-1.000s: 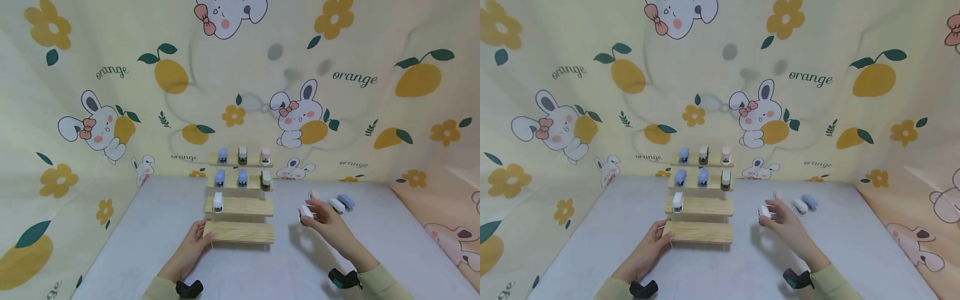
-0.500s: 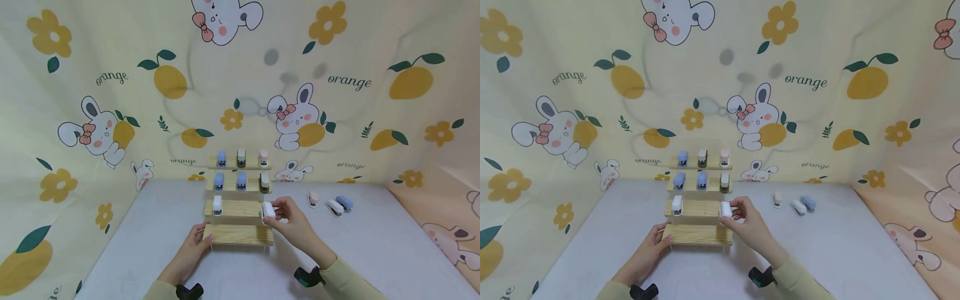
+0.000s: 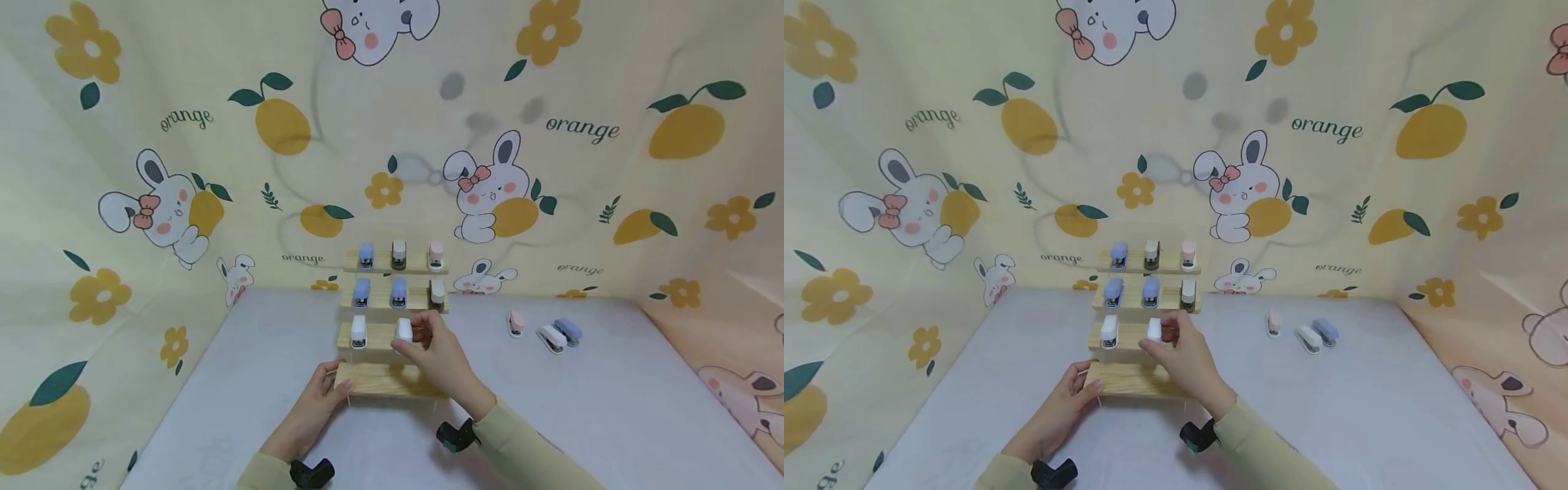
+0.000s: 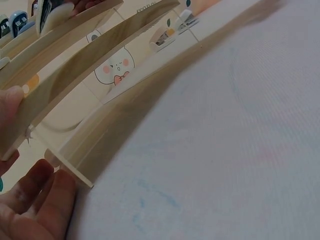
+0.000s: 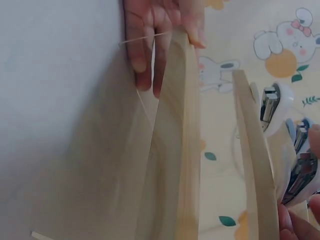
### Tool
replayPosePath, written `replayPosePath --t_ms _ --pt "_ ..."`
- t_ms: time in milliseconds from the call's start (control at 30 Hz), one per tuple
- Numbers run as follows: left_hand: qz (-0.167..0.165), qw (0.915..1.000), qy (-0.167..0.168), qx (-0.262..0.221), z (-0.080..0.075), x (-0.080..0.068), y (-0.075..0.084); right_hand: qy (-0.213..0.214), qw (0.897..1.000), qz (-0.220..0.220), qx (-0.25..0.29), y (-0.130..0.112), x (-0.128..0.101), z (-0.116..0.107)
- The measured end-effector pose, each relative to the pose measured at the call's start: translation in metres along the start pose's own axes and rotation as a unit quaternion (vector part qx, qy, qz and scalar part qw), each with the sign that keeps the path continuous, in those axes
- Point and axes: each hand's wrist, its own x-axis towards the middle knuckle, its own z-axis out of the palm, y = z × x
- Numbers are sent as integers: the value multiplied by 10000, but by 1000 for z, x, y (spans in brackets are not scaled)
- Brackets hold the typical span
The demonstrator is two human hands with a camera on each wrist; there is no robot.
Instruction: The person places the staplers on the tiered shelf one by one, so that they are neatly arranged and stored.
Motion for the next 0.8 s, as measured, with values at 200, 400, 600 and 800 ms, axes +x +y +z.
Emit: replayPosePath --t_ms 200,400,600,800 --pt "-65 9999 51 132 1 1 6 61 9994 -44 -336 -4 6 4" --pt "-64 10000 -54 42 3 -2 1 64 9973 90 -729 -3 5 8" --pt "-88 9999 -12 99 2 0 3 122 9972 -16 -742 -4 4 6" --pt "-153 9998 -6 143 2 0 3 -68 9983 -26 -580 1 -6 -6"
